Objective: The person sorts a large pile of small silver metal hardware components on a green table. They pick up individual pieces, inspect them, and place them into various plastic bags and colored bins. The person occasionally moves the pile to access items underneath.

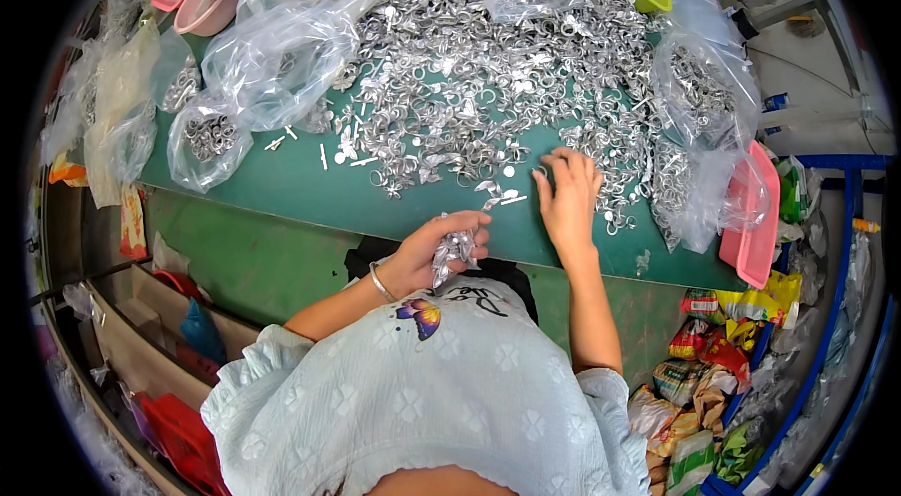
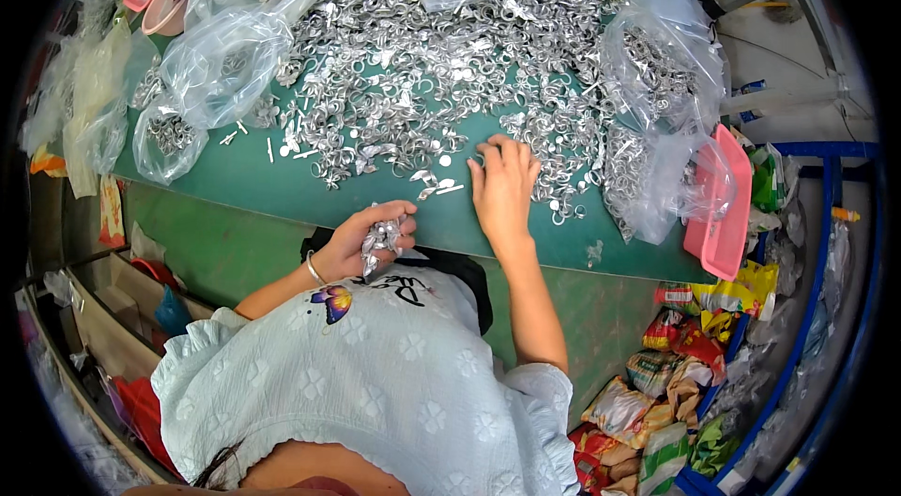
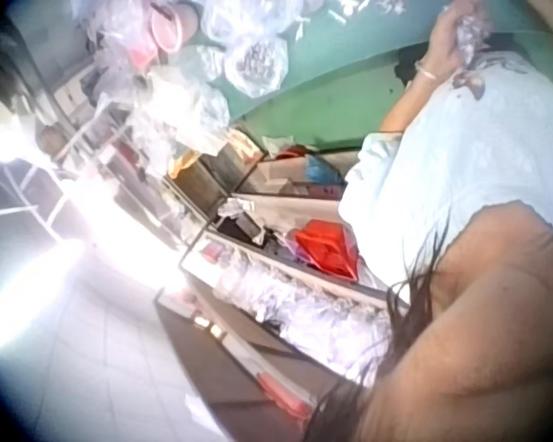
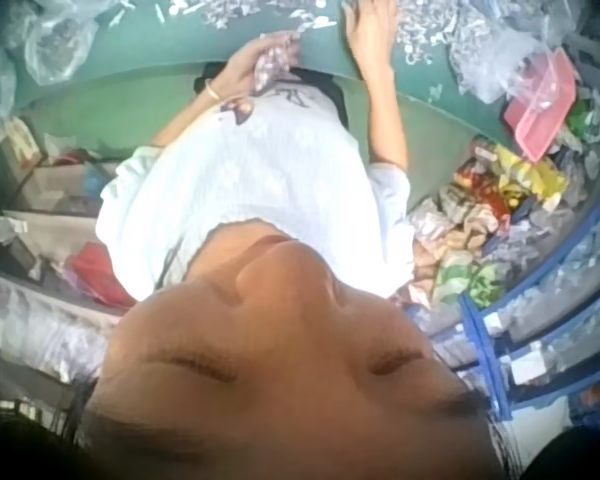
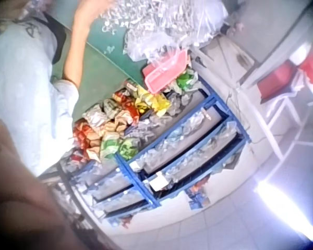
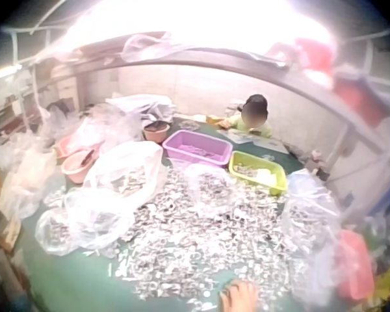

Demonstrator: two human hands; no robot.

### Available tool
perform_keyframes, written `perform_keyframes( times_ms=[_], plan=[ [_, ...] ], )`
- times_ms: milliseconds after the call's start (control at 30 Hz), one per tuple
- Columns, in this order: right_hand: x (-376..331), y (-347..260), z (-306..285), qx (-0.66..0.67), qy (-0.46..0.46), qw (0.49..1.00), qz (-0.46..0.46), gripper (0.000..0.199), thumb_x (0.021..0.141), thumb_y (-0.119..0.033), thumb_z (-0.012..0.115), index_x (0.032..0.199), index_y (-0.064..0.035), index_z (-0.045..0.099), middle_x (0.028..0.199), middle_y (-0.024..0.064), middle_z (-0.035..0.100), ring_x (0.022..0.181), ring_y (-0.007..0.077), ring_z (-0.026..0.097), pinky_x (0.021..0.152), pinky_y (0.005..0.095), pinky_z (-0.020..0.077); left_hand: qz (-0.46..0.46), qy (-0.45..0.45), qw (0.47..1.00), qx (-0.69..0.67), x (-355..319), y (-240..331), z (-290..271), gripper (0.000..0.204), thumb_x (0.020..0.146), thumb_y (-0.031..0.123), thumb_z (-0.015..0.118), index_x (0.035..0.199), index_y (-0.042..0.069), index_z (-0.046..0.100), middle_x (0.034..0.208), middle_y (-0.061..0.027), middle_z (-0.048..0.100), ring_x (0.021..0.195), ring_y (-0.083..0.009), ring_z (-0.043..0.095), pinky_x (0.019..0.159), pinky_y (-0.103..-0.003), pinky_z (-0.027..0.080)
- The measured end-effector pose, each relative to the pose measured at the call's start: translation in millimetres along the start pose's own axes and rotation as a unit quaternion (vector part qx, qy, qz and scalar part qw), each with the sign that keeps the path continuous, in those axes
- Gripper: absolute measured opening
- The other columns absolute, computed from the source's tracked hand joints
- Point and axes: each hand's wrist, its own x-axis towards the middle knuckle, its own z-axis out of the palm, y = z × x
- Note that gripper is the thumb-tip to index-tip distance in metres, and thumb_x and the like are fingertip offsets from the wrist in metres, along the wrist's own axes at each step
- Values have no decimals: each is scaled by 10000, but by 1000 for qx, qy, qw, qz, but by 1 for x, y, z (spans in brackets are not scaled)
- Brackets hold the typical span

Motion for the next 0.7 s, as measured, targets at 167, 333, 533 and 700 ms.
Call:
perform_keyframes(
  times_ms=[167, 333, 533, 700],
  plan=[
    [19, -36, -2, 86, -27, 987, -133, 404, 682, -134, 688, 1054, -65, 545, 1056, 90, 504, 1008, 285, 454, 843, 411, 344, -31, -15, 999, -41, 3, -3, -7, 251, 908, 278, 479, 948, 36, 535, 732, -63, 460, 604, -127, 437, 324, -169, 328],
    [15, 2, 21, 103, -29, 991, -81, 204, 701, -30, 638, 883, -28, 547, 925, 109, 532, 888, 294, 495, 750, 368, 401, -3, -41, 999, 9, -1, -2, -11, 247, 890, 276, 522, 924, 31, 535, 716, -67, 512, 597, -119, 494, 322, -157, 338],
    [28, -4, 3, 55, 52, 996, -54, 237, 703, -39, 638, 923, -16, 553, 987, 129, 529, 932, 313, 486, 817, 394, 378, 27, 3, 999, 18, -8, -2, -12, 199, 897, 237, 507, 899, 40, 538, 707, -60, 493, 578, -112, 451, 324, -163, 337],
    [36, -66, 24, 137, -88, 963, -216, 407, 665, -186, 703, 1033, -71, 569, 1160, 97, 482, 1134, 302, 399, 927, 450, 307, 42, 6, 999, 14, -16, -2, -15, 191, 892, 228, 514, 901, 39, 539, 699, -64, 497, 576, -119, 461, 324, -165, 340]
  ],
)
